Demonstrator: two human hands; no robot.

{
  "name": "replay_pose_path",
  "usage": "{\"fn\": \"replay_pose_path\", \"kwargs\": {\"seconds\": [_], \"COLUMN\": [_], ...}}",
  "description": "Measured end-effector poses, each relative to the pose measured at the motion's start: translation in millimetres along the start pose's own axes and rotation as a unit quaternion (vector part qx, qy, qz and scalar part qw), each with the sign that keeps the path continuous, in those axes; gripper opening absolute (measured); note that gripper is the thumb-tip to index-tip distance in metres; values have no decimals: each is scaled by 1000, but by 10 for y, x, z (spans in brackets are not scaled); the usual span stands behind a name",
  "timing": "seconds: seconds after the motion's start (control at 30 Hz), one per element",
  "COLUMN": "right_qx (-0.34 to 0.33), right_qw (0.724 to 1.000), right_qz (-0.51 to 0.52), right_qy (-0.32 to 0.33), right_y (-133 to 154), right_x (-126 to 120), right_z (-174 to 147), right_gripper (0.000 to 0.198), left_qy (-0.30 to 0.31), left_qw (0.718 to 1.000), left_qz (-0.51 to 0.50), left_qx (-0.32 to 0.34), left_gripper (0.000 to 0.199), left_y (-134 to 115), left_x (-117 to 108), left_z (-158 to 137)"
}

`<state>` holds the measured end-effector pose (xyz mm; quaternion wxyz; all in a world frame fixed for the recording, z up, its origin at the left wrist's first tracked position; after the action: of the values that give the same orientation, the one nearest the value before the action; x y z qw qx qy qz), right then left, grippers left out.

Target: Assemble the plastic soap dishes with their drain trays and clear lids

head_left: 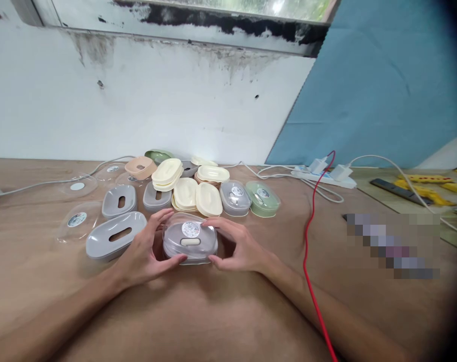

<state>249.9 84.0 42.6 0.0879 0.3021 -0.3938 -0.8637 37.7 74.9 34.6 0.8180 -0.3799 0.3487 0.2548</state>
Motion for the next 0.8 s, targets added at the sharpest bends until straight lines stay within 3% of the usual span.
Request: {"fn": "replay_pose_path", "kwargs": {"seconds": [0.2,0.47,0.8], "right_qx": [63,22,45], "right_qw": [998,1000,998], "right_qz": [-12,1,17], "right_qy": [-28,19,48], "right_y": [-155,-64,-99], "right_x": [-14,25,29], "right_z": [-27,-12,-10], "right_gripper": [77,83,83], "left_qy": [16,7,-18], "left_qw": [998,999,997], "left_qz": [41,34,16], "left_qx": [42,41,77], "left_gripper": [79,71,66], "left_y": [-81,-82,-30], "left_x": [-22,-59,-65], "left_z": [30,25,-36]}}
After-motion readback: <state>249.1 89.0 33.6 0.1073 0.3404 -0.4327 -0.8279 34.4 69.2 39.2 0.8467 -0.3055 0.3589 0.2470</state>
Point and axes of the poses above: each hand's wrist, its own z-axis towards the middle knuckle, its own x-axis out of the palm, y = z × x, the point moved 9 cm from there along z, towards the middle knuckle, and after that the axes turned 14 degrees about z, right-handed, at the moved point
